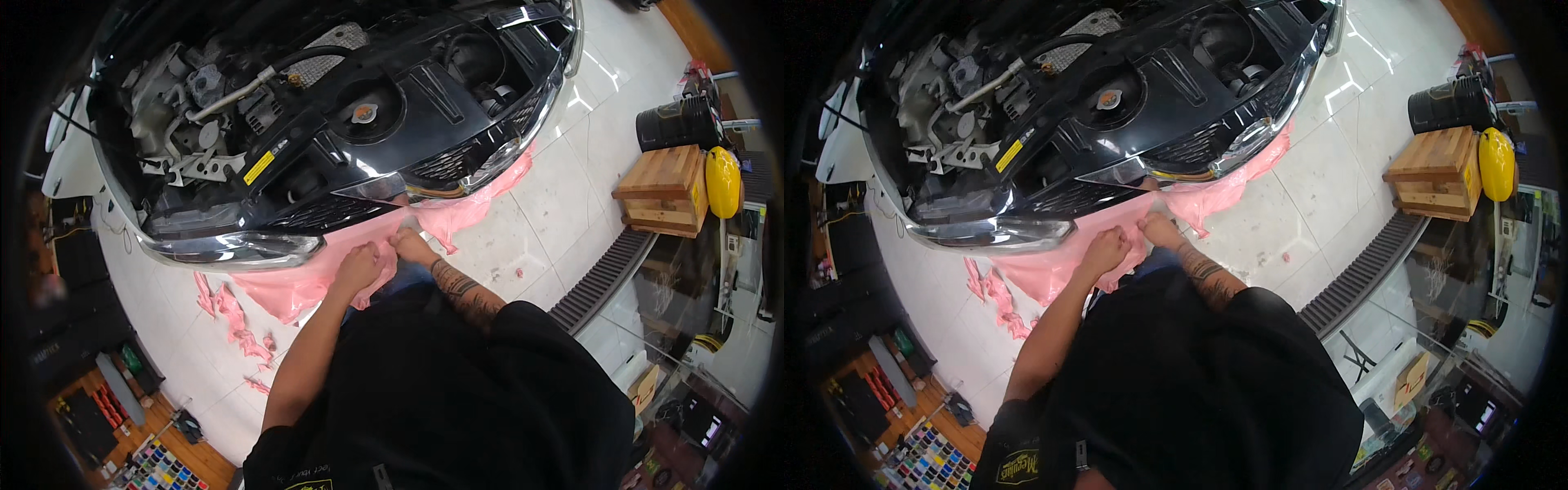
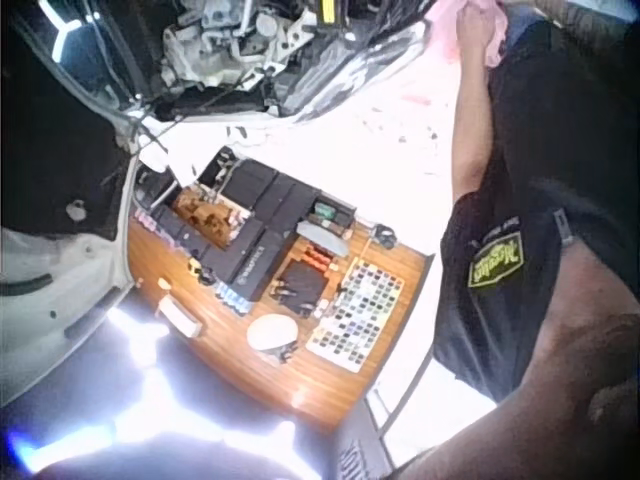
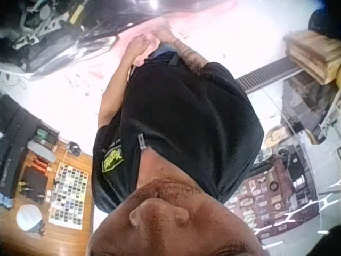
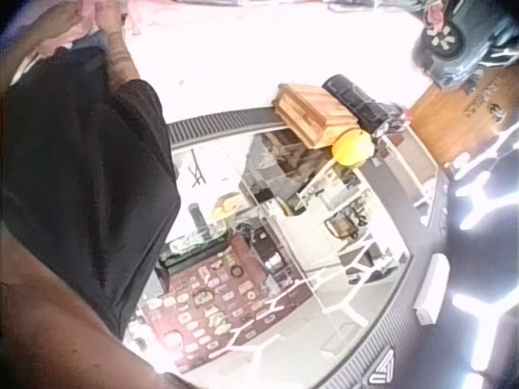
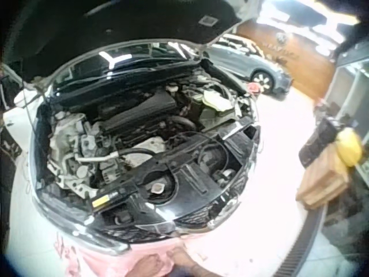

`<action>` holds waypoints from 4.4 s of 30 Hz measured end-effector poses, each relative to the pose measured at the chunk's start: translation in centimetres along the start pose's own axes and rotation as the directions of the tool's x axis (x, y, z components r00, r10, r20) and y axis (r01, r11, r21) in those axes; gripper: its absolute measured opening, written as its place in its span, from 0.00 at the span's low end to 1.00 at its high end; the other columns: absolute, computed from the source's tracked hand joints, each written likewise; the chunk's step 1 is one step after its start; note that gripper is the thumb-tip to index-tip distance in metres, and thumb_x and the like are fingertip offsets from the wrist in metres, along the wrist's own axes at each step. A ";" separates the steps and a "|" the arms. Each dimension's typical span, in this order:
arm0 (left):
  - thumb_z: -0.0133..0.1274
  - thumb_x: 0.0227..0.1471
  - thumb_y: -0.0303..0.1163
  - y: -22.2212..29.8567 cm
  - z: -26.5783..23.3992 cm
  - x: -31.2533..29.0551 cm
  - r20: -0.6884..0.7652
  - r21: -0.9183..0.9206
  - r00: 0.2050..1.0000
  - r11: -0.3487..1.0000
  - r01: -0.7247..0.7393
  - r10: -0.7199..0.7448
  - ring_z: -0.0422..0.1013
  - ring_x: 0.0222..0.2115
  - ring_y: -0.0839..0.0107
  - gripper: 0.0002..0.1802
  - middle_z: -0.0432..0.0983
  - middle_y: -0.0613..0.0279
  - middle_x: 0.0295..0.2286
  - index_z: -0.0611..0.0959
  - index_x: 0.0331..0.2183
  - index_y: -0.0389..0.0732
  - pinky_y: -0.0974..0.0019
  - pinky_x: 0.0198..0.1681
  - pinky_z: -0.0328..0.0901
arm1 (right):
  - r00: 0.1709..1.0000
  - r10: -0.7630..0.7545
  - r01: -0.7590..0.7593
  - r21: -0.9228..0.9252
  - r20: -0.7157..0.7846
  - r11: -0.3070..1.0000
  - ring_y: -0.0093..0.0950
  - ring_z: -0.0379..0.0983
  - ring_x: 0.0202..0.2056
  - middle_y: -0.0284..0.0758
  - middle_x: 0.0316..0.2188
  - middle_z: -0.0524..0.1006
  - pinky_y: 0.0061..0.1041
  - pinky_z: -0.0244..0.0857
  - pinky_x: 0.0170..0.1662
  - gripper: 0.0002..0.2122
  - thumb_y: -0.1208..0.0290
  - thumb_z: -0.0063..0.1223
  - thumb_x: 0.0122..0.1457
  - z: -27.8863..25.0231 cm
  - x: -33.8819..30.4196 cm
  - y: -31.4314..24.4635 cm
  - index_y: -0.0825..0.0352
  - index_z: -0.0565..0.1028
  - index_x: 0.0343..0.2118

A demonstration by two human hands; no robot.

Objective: The person removes a pink vinyl wrap from the front bumper of a white car. They peel the material back from the wheel arch and headlight area, then pull it away from the lower bumper and grille, leaving the original white paint exposed.

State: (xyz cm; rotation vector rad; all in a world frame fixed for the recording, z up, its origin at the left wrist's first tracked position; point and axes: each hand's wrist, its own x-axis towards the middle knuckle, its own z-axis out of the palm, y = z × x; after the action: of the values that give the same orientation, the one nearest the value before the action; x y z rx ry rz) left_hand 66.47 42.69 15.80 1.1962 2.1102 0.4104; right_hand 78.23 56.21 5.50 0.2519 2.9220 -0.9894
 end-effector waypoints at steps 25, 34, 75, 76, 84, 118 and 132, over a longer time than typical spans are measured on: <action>0.38 0.52 0.43 -1.2 3.2 8.6 0.110 0.382 0.992 0.924 0.021 -0.068 0.72 0.35 0.50 0.22 0.74 0.43 0.33 0.79 0.30 0.34 0.54 0.41 0.65 | 0.962 0.226 -0.194 0.197 -0.151 0.961 0.42 0.72 0.22 0.43 0.17 0.74 0.41 0.65 0.27 0.11 0.68 0.47 0.49 -2.4 -0.8 -6.1 0.68 0.73 0.15; 0.41 0.53 0.42 -1.6 1.1 5.2 -0.029 0.186 0.996 0.980 -0.076 0.083 0.70 0.28 0.46 0.24 0.74 0.40 0.25 0.80 0.21 0.32 0.50 0.36 0.64 | 0.939 0.266 -0.256 0.076 -0.219 0.964 0.42 0.72 0.22 0.43 0.17 0.73 0.39 0.65 0.25 0.09 0.69 0.47 0.45 -1.8 -0.6 -9.6 0.67 0.74 0.14; 0.41 0.54 0.36 -10.4 -4.3 -16.8 -0.341 -0.057 0.933 0.989 -0.139 0.112 0.67 0.15 0.47 0.25 0.69 0.42 0.13 0.75 0.14 0.27 0.50 0.24 0.59 | 0.970 0.025 -0.047 -0.083 -0.243 0.995 0.42 0.71 0.17 0.44 0.11 0.70 0.37 0.64 0.23 0.14 0.65 0.50 0.47 3.1 -2.1 -27.8 0.69 0.72 0.12; 0.41 0.54 0.36 -10.1 -4.7 -17.3 -0.341 -0.090 0.934 0.985 -0.149 0.110 0.67 0.15 0.47 0.25 0.68 0.42 0.13 0.75 0.14 0.28 0.50 0.24 0.59 | 0.967 0.011 -0.037 -0.098 -0.253 0.995 0.42 0.71 0.17 0.44 0.11 0.70 0.37 0.64 0.22 0.14 0.66 0.50 0.47 3.3 -2.1 -28.1 0.69 0.72 0.12; 0.40 0.55 0.36 -11.4 -4.7 -19.8 -0.348 -0.161 0.933 0.974 -0.158 0.094 0.65 0.15 0.45 0.25 0.67 0.41 0.13 0.75 0.14 0.29 0.48 0.25 0.57 | 0.969 0.020 -0.051 -0.121 -0.247 0.991 0.42 0.70 0.17 0.45 0.11 0.70 0.38 0.63 0.22 0.13 0.67 0.49 0.47 4.6 -2.3 -30.3 0.69 0.71 0.11; 0.45 0.49 0.54 -12.7 -3.9 -1.8 0.390 -0.370 0.890 0.845 0.385 -0.234 0.74 0.31 0.57 0.32 0.75 0.45 0.30 0.77 0.33 0.28 0.57 0.34 0.67 | 0.675 0.652 -0.685 0.034 -0.346 0.728 0.39 0.74 0.24 0.44 0.21 0.75 0.37 0.67 0.27 0.11 0.65 0.45 0.48 6.7 7.9 -23.7 0.68 0.75 0.21; 0.40 0.54 0.46 -15.8 -0.8 -0.2 0.696 -0.248 0.692 0.841 0.481 -0.191 0.70 0.29 0.59 0.20 0.73 0.53 0.30 0.74 0.35 0.39 0.47 0.34 0.63 | 0.509 0.724 -0.774 0.120 -0.465 0.622 0.40 0.73 0.23 0.45 0.19 0.74 0.37 0.67 0.26 0.12 0.67 0.44 0.48 9.1 7.6 -27.7 0.69 0.74 0.18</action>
State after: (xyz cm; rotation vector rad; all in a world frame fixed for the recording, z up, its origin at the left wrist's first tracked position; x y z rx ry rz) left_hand 55.94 34.22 7.59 0.5389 1.4714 0.2016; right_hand 65.96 30.07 14.20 1.8194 2.6430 -0.6525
